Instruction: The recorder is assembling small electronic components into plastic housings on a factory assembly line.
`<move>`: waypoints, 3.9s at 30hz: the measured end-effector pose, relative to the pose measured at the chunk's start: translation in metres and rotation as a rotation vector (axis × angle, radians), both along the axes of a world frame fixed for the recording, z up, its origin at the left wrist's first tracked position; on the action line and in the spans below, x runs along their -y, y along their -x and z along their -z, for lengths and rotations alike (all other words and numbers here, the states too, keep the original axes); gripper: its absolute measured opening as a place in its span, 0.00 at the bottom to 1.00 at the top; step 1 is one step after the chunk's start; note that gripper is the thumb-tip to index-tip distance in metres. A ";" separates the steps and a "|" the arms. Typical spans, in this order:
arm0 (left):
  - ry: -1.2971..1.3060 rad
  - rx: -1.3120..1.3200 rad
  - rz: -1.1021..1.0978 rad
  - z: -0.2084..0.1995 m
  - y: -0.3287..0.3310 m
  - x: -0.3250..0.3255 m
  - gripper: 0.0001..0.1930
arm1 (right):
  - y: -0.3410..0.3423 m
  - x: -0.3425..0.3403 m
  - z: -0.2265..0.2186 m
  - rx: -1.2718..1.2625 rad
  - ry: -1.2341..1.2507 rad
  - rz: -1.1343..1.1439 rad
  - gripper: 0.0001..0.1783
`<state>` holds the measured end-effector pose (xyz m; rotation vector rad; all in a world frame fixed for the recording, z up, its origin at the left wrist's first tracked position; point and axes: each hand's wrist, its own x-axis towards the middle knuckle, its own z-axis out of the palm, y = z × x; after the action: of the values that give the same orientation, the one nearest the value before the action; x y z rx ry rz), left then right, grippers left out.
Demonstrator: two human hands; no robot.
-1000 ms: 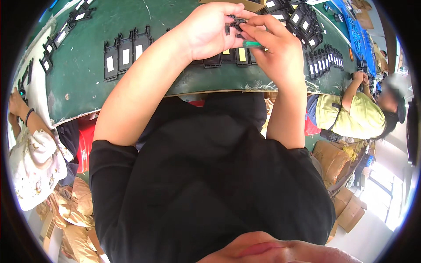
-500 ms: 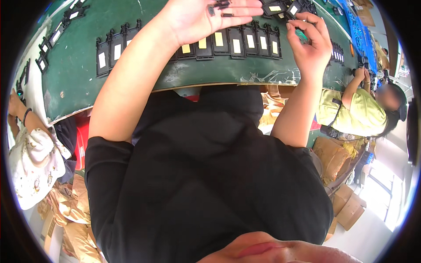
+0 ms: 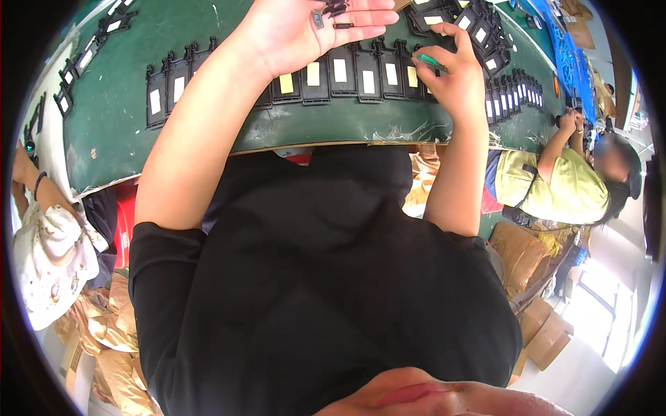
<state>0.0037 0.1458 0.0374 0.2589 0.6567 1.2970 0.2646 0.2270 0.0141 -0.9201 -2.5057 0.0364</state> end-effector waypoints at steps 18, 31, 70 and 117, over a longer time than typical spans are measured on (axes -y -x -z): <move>-0.015 -0.006 0.006 0.004 0.001 -0.001 0.19 | -0.007 -0.001 0.009 0.044 0.112 -0.002 0.11; 0.030 0.080 0.044 -0.007 -0.005 0.002 0.21 | -0.009 -0.002 0.015 -0.024 0.088 0.004 0.12; -0.109 0.071 0.163 0.021 -0.004 0.000 0.21 | 0.079 0.071 -0.015 -0.297 -0.112 -0.184 0.11; -0.095 0.011 0.200 0.027 -0.008 -0.002 0.22 | 0.069 0.067 -0.025 -0.203 -0.077 -0.152 0.17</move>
<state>0.0119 0.1473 0.0108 0.3858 0.5458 1.1379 0.1953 0.1600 0.0395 -0.6596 -2.3651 0.0774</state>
